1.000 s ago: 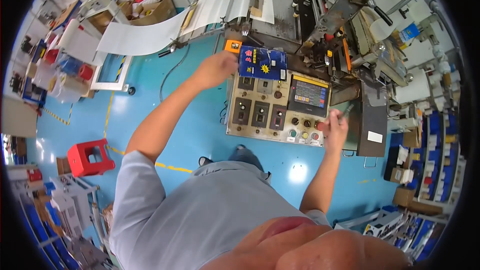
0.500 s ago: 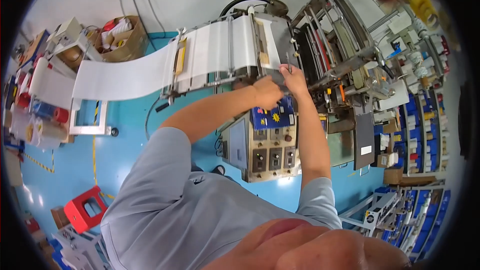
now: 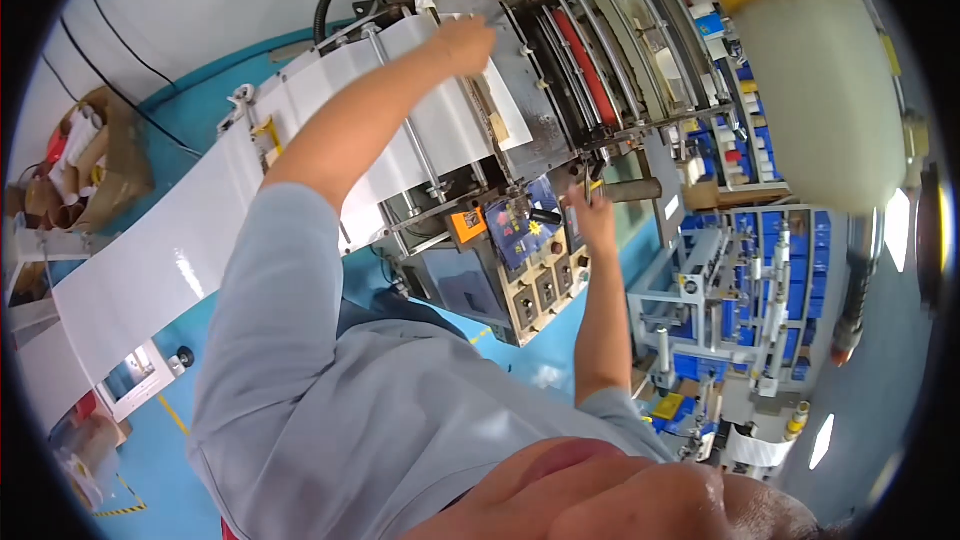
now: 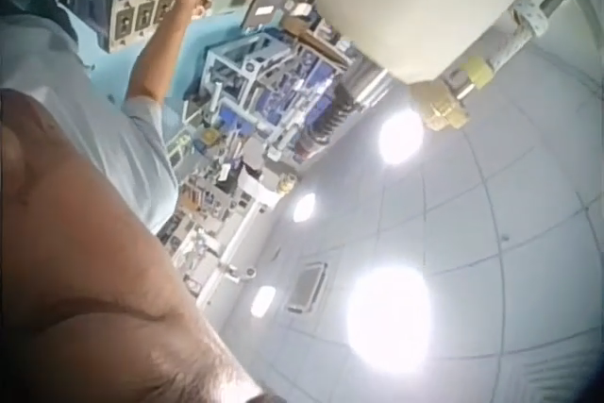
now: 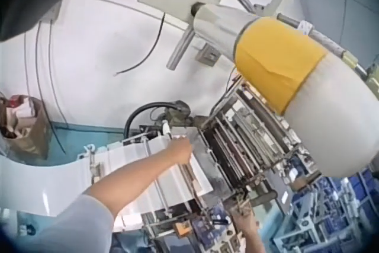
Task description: Operating an industrial machine to process and cut large sheets of white material.
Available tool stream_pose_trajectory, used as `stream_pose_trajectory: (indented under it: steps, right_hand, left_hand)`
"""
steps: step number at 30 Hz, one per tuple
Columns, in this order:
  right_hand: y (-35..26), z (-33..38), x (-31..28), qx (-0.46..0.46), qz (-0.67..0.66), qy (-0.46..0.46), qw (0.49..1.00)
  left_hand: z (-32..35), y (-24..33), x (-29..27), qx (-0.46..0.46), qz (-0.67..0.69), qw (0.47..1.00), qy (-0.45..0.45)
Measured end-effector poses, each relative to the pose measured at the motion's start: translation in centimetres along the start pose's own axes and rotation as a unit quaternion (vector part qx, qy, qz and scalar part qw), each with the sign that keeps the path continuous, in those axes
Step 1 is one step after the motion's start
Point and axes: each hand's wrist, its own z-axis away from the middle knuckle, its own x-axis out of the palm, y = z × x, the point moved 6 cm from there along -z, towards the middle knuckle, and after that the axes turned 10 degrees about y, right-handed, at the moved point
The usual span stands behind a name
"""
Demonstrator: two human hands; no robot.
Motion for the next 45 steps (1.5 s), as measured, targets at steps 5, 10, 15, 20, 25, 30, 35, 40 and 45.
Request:
stream_pose_trajectory:
  steps: [5,10,15,20,25,30,35,40,45]
  right_hand:
    - [1.8,7.0,1.2,0.132,-0.141,0.053,0.98]
    - [1.0,7.0,3.7,0.298,-0.296,0.032,0.907]
    - [-0.2,7.4,4.2,0.274,-0.307,0.061,0.909]
    - [-0.7,7.6,3.8,0.23,-0.279,0.079,0.929]
    - [-0.8,7.5,3.8,0.198,-0.24,0.087,0.946]
    - [-0.2,7.6,3.9,0.195,-0.239,0.083,0.948]
    - [0.2,7.5,3.9,0.23,-0.265,0.057,0.935]
    - [-2.3,3.5,1.7,0.148,-0.079,0.052,0.984]
    - [-6.7,-6.2,2.1,0.088,-0.328,0.194,0.921]
  left_hand:
    - [-4.7,-6.4,2.6,-0.109,-0.054,0.992,0.013]
    - [-8.5,-7.2,5.7,-0.094,-0.026,0.992,-0.074]
    - [-9.1,-7.1,5.8,-0.058,-0.037,0.993,-0.097]
    - [-9.7,-6.2,5.5,0.064,-0.037,0.977,-0.202]
    - [-11.2,-7.1,4.9,0.066,0.155,0.968,-0.187]
    - [-16.0,-5.5,3.4,0.121,0.3,0.946,0.029]
    - [-19.5,-4.4,0.0,0.112,0.443,0.877,0.148]
    - [-21.0,-3.2,-3.8,0.09,0.474,0.847,0.222]
    - [-21.5,-2.9,-3.6,0.107,0.498,0.82,0.262]
